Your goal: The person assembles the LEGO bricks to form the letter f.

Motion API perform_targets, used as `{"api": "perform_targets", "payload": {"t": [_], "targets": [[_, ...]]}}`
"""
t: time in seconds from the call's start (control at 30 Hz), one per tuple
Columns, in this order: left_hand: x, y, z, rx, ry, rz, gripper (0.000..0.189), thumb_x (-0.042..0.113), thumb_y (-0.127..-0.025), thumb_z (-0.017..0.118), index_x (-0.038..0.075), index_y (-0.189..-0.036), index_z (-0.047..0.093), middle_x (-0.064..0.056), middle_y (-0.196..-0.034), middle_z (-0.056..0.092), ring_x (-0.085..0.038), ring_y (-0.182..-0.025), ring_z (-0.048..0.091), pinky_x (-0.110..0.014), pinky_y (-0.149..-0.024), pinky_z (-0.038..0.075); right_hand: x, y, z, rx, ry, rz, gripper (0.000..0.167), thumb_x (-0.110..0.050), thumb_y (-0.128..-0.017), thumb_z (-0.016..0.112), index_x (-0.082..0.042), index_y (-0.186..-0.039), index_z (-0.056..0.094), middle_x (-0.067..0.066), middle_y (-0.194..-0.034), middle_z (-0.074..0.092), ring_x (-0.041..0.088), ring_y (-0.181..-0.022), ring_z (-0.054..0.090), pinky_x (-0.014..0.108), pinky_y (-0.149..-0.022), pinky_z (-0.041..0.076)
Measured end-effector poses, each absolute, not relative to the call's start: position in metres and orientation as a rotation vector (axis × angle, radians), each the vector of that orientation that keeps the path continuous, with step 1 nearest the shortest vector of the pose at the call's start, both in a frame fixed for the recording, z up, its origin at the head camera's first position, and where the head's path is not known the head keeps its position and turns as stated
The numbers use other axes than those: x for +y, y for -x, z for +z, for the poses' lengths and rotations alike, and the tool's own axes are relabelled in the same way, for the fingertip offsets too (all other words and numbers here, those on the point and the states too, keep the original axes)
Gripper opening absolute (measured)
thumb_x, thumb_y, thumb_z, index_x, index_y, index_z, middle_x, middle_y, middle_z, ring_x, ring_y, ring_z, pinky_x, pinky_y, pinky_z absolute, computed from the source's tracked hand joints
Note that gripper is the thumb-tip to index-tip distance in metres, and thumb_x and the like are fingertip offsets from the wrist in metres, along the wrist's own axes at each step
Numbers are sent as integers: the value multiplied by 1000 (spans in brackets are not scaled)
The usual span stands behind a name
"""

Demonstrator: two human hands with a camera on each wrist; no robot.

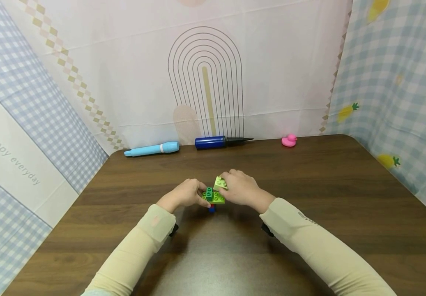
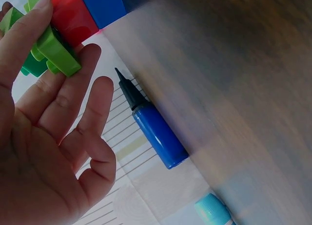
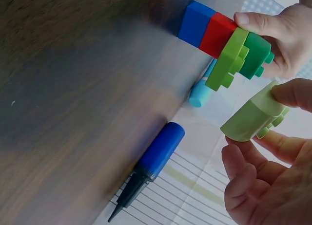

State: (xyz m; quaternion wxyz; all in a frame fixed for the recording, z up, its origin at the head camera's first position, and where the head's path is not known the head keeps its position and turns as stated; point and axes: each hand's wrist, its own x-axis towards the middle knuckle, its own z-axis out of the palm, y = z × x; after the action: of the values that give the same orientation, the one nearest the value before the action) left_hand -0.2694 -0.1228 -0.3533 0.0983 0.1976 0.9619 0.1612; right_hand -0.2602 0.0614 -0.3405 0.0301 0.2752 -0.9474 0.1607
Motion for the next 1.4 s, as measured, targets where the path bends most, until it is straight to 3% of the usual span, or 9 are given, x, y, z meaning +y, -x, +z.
{"api": "perform_targets", "payload": {"t": [0.43,1.4], "targets": [[-123,270,-353,2848,-604,465,29,33,-63,77,15,-82,65,10,-68,56,-9,-64,51,-24,-60,41,45,257,-336,-2910,-921,384,39,-33,-80,58,-9,-110,56,4,-92,51,16,-74,45,30,-53,39],[-124,273,-356,2806,-580,557,26,30,-62,78,15,-78,65,7,-70,59,-10,-63,52,-24,-60,42,28,271,-306,-3093,-1140,155,17,-28,-77,65,-14,-87,63,-4,-76,51,13,-68,46,29,-53,40]]}}
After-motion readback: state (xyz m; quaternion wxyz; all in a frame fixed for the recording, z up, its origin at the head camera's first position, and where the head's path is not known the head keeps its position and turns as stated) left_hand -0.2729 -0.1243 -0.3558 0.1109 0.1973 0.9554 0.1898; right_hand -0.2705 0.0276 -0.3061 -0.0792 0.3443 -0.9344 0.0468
